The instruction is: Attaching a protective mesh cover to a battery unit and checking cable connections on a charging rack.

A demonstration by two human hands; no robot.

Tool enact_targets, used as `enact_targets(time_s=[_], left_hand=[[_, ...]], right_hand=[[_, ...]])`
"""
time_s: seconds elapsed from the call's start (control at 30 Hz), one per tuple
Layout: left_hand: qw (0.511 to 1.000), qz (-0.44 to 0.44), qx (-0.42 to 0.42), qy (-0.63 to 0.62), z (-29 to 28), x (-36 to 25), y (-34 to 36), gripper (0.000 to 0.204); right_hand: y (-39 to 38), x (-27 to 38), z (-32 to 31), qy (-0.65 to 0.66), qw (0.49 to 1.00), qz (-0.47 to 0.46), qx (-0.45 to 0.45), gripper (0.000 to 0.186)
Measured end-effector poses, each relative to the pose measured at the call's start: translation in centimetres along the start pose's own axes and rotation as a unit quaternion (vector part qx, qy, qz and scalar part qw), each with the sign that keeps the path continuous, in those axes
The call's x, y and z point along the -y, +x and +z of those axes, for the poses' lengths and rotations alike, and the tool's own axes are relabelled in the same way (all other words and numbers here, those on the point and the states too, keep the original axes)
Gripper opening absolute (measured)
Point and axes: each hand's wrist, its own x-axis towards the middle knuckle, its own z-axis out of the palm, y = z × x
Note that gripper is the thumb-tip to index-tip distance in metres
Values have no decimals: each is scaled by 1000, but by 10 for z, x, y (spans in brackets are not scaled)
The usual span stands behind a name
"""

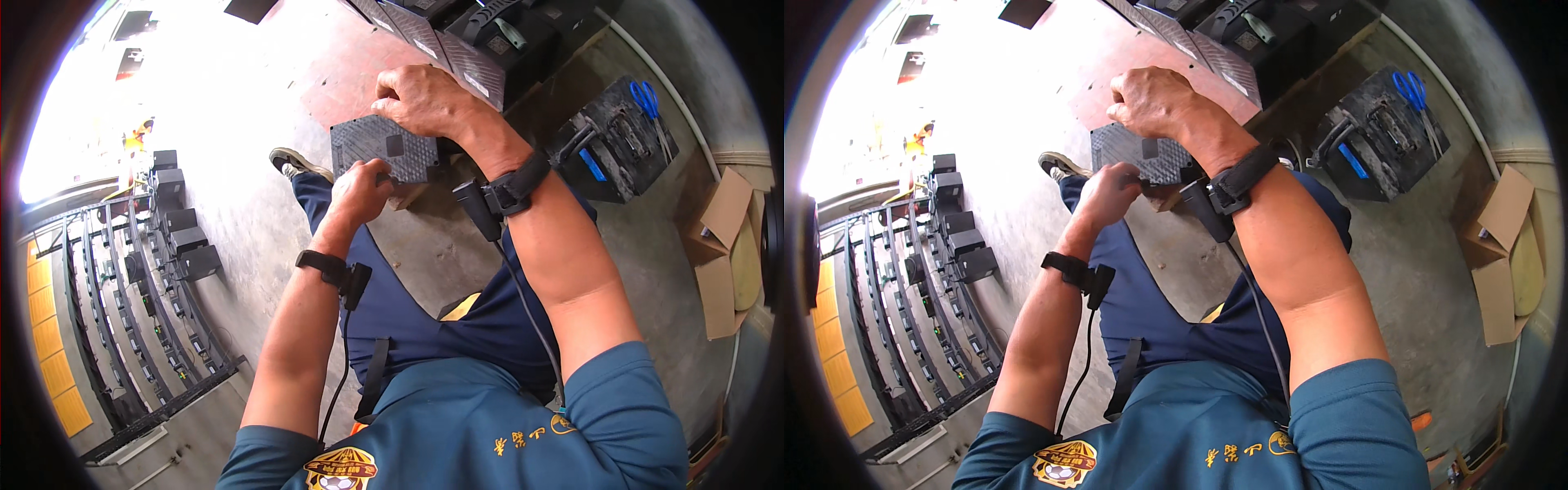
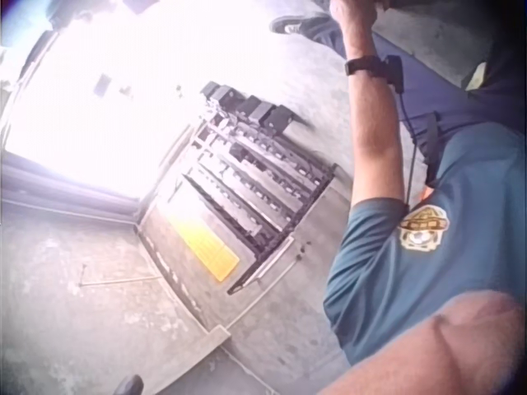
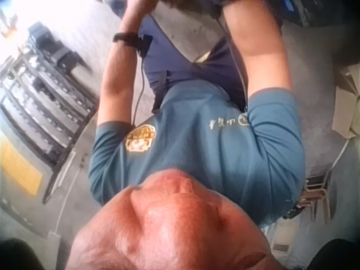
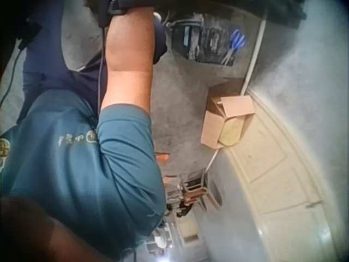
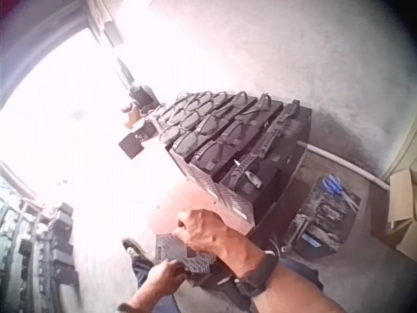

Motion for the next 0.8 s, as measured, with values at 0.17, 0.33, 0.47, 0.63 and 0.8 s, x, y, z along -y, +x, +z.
enact_targets(time_s=[0.17, 0.33, 0.47, 0.63, 0.8], left_hand=[[996, 10, 32, 77, -5, -10, 3, 31], [999, -12, -2, -33, -11, -7, -5, 50], [981, -153, -99, -72, -7, 5, -4, 65], [985, -133, -97, -57, 16, -20, -13, 45], [992, -85, -32, -86, 0, -12, -11, 39]], right_hand=[[-2, -1, -2, 1, 1000, 2, -7, 27], [-6, -2, -4, 8, 1000, 11, -10, 26], [-3, 1, -5, 16, 1000, 5, -8, 26], [-6, -1, -3, 19, 1000, 14, -7, 27], [-1, -3, -1, 17, 1000, 3, -12, 27]])
